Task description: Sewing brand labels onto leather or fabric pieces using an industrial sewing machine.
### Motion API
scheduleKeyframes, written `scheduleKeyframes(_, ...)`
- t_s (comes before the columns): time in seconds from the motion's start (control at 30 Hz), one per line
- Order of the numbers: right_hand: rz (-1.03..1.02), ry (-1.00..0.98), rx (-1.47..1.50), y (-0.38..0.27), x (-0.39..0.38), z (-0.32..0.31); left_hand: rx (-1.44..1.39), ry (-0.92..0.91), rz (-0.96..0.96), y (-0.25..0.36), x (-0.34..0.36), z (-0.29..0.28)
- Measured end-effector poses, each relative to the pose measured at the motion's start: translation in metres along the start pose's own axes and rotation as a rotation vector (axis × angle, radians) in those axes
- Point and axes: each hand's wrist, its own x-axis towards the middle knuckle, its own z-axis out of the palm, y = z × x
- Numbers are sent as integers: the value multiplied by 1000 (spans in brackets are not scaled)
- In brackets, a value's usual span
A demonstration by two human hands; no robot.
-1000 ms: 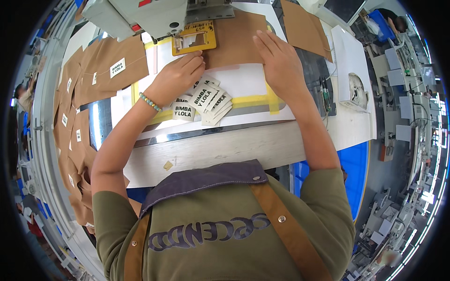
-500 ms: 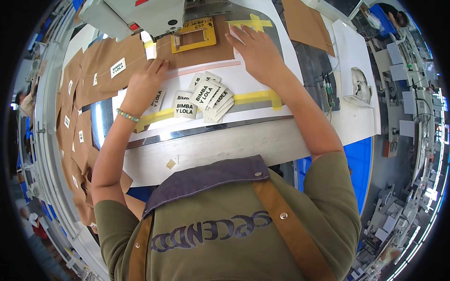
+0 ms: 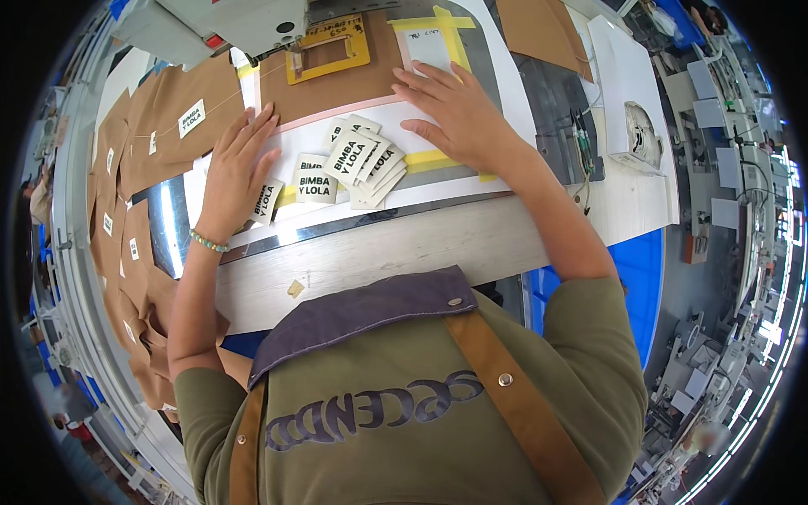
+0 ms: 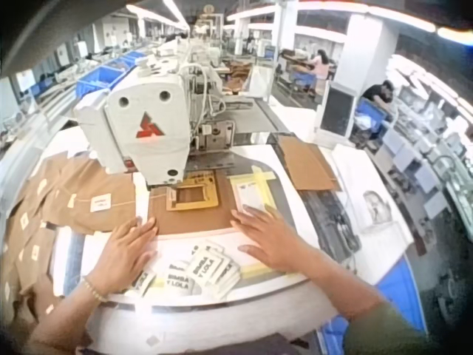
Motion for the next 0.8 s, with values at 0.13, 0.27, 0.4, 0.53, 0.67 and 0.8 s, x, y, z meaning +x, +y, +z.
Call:
scheduleKeyframes(0.13, 38, 41, 168, 1, 1, -4, -14, 33, -11, -2, -6, 3)
scheduleKeyframes(0.27, 0, 132, 145, -1, 6, -1, -33, 127, -12, 0, -4, 2)
scheduleKeyframes(0.4, -3, 56, 103, 1, 7, 0, -15, 125, -23, -4, -8, 3)
scheduleKeyframes(0.53, 25, 130, 95, -6, 5, -4, -115, 187, -61, -6, -5, 6)
scheduleKeyframes(0.67, -1, 32, -1, -6, 5, -3, -44, 110, -21, -3, -5, 6)
scheduleKeyframes(0.8, 16, 50, 24, -3, 6, 2, -45, 92, -45, -4, -6, 5)
